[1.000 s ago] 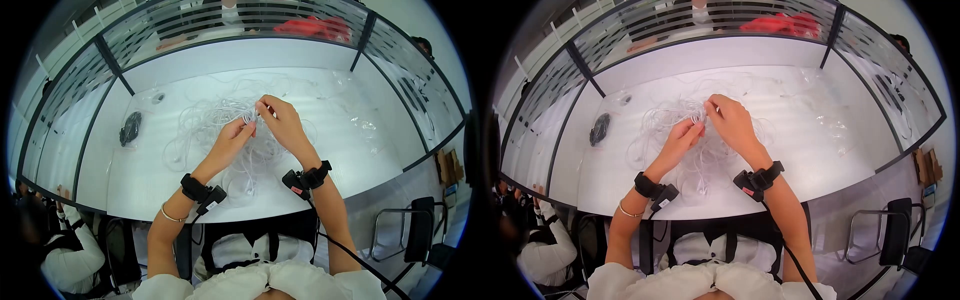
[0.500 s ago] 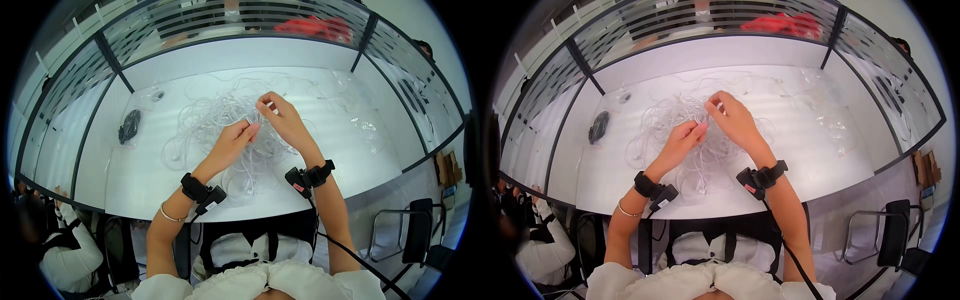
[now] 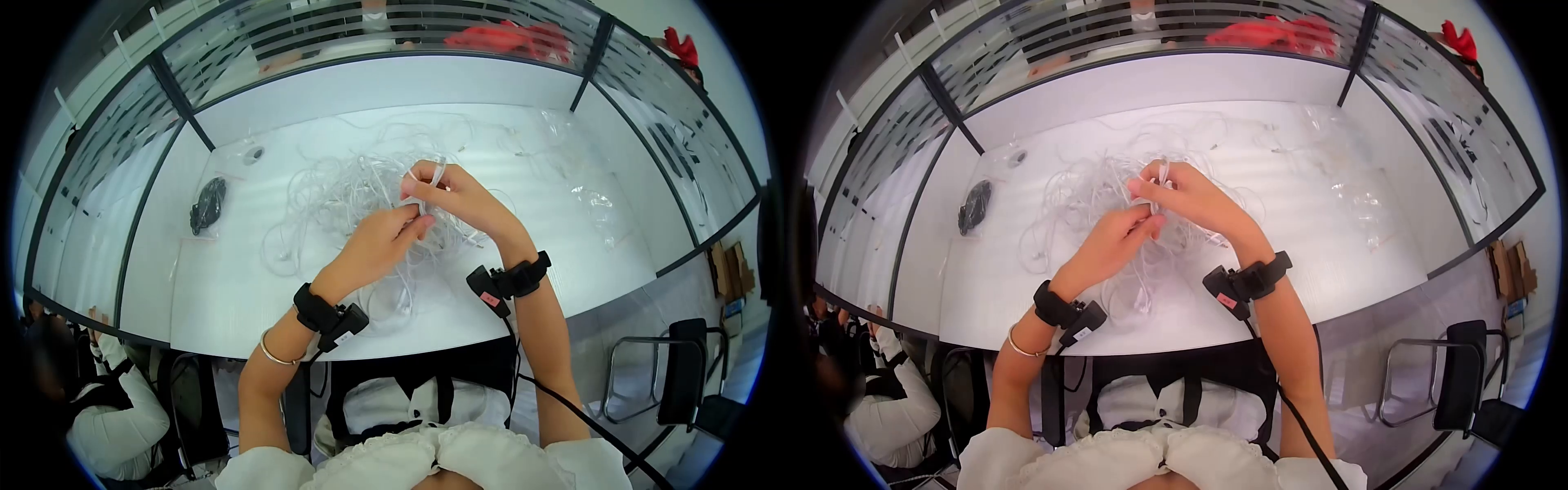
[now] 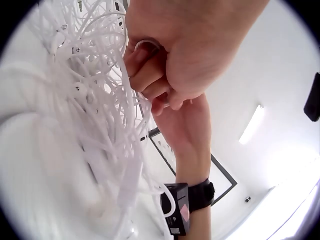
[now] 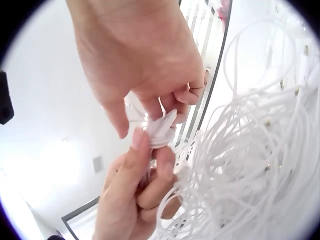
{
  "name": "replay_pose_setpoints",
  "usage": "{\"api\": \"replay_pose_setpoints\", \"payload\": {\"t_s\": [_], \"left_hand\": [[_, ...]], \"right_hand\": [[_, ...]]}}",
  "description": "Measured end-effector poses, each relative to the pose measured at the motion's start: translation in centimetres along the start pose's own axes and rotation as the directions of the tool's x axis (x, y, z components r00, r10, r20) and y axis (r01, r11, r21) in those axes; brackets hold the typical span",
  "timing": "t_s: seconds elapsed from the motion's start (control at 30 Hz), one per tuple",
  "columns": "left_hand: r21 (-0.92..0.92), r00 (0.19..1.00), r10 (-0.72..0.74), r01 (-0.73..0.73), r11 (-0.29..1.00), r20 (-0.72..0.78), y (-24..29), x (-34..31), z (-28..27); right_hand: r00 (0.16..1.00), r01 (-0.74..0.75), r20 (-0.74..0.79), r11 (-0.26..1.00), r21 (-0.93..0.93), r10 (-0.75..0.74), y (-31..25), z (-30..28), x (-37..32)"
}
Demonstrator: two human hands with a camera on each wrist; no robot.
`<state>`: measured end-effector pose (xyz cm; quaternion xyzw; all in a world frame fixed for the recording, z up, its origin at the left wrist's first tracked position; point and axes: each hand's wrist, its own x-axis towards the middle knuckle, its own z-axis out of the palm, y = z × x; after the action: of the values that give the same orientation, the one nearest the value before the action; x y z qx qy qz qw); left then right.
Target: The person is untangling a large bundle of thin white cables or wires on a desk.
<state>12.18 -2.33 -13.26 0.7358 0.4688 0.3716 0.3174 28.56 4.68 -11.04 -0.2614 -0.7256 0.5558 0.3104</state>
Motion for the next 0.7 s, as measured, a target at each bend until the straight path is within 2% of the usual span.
{"api": "replay_pose_setpoints", "payload": {"t_s": [0.03,0.1,0.17,0.23,0.33,0.43,0.53,0.57,0.63,0.7], "left_hand": [[-0.01,0.999,0.02,-0.021,1.0,-0.032,-0.1,0.0,0.0],[0.001,1.0,0.008,-0.008,1.0,-0.007,-0.2,0.1,-0.3],[0.007,1.0,-0.005,0.005,1.0,0.021,-0.3,0.2,-0.4],[0.011,0.999,-0.017,0.017,1.0,0.051,-0.5,0.3,-0.3],[0.087,0.997,-0.023,0.016,0.996,0.076,0.0,0.4,-0.3],[0.158,0.998,-0.044,0.036,0.987,0.049,1.0,0.1,0.0],[0.271,1.0,0.028,-0.025,0.962,-0.007,0.5,-0.3,0.4],[0.257,1.0,0.022,-0.022,0.966,0.003,0.6,-0.3,0.4],[0.232,1.0,0.007,-0.011,0.973,0.016,0.8,-0.4,0.2],[0.239,0.998,0.058,-0.062,0.969,0.024,0.6,-0.2,-0.1]], "right_hand": [[0.999,0.014,-0.029,0.984,-0.178,-0.02,-0.7,-0.2,-0.4],[0.936,0.288,-0.08,0.877,-0.385,-0.343,0.9,-0.1,0.1],[0.901,0.344,-0.111,0.847,-0.406,-0.419,1.2,-0.2,0.3],[0.955,0.214,-0.154,0.949,-0.233,-0.253,0.1,-0.4,0.1],[0.991,-0.03,-0.13,0.998,-0.063,0.021,0.9,-1.0,0.2],[0.997,0.007,-0.077,0.993,-0.115,-0.016,0.1,-1.2,-0.3],[0.999,0.036,0.016,0.98,-0.196,-0.034,-0.4,-1.3,-0.7],[0.996,0.072,0.068,0.986,-0.149,-0.062,0.0,-1.4,-0.9],[0.99,0.079,0.13,0.971,-0.224,-0.051,0.1,-1.7,-1.4],[0.985,0.109,0.156,0.957,-0.271,-0.068,-0.1,-1.9,-1.5]]}}
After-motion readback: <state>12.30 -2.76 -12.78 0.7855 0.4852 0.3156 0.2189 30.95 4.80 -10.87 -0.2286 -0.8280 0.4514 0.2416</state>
